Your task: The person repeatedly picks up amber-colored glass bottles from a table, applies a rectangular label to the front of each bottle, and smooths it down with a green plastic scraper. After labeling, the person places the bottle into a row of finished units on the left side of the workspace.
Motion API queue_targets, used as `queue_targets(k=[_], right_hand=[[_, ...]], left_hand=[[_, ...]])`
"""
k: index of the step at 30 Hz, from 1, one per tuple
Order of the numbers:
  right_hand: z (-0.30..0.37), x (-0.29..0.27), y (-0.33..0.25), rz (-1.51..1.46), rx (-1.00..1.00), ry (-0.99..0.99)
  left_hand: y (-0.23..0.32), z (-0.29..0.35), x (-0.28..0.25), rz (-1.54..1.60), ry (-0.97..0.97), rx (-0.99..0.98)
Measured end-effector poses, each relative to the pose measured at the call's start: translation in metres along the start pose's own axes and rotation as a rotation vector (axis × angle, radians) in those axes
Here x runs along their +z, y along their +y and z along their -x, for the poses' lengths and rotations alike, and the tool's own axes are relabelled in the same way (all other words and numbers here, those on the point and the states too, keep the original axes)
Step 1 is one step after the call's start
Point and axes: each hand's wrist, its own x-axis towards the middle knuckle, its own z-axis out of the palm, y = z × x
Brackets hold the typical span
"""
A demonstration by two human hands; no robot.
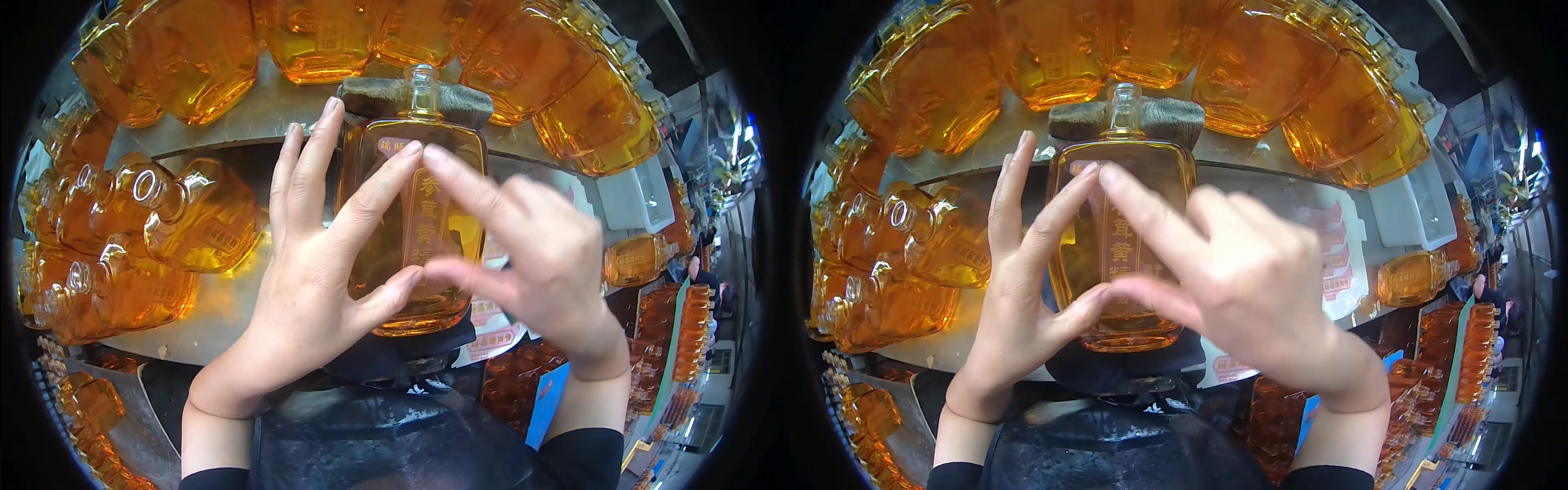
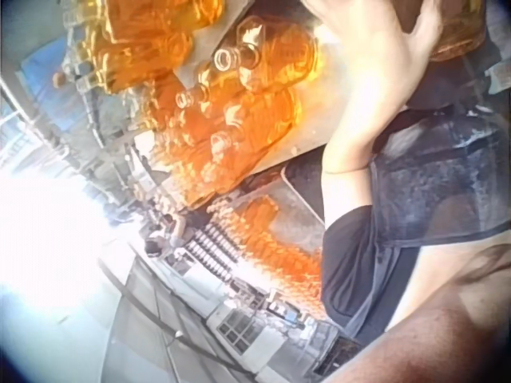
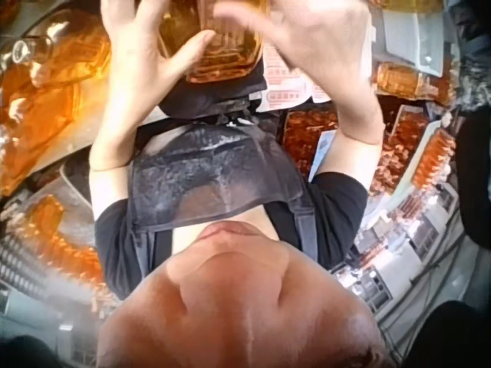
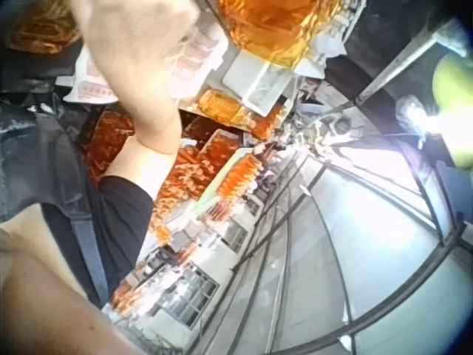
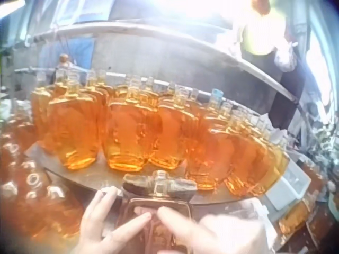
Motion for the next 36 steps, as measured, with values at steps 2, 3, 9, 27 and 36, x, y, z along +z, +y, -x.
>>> queue_targets(k=[2, 3, 9, 27, 36], right_hand=[[0.008, 0.006, -0.001, 0.116, 0.032, -0.071], [0.009, 0.009, 0.002, 0.124, 0.049, -0.099], [0.011, 0.011, 0.007, 0.006, 0.112, -0.118], [0.012, 0.017, 0.015, -0.045, 0.088, -0.103], [0.011, 0.016, 0.014, 0.010, 0.046, -0.097]], left_hand=[[0.000, -0.002, 0.000, -0.098, -0.040, 0.000], [-0.003, -0.003, 0.002, -0.059, -0.049, -0.010], [-0.004, -0.007, 0.006, -0.015, -0.038, -0.012], [-0.004, -0.002, 0.016, 0.068, 0.012, -0.011], [-0.002, -0.002, 0.016, 0.100, -0.010, -0.022]])
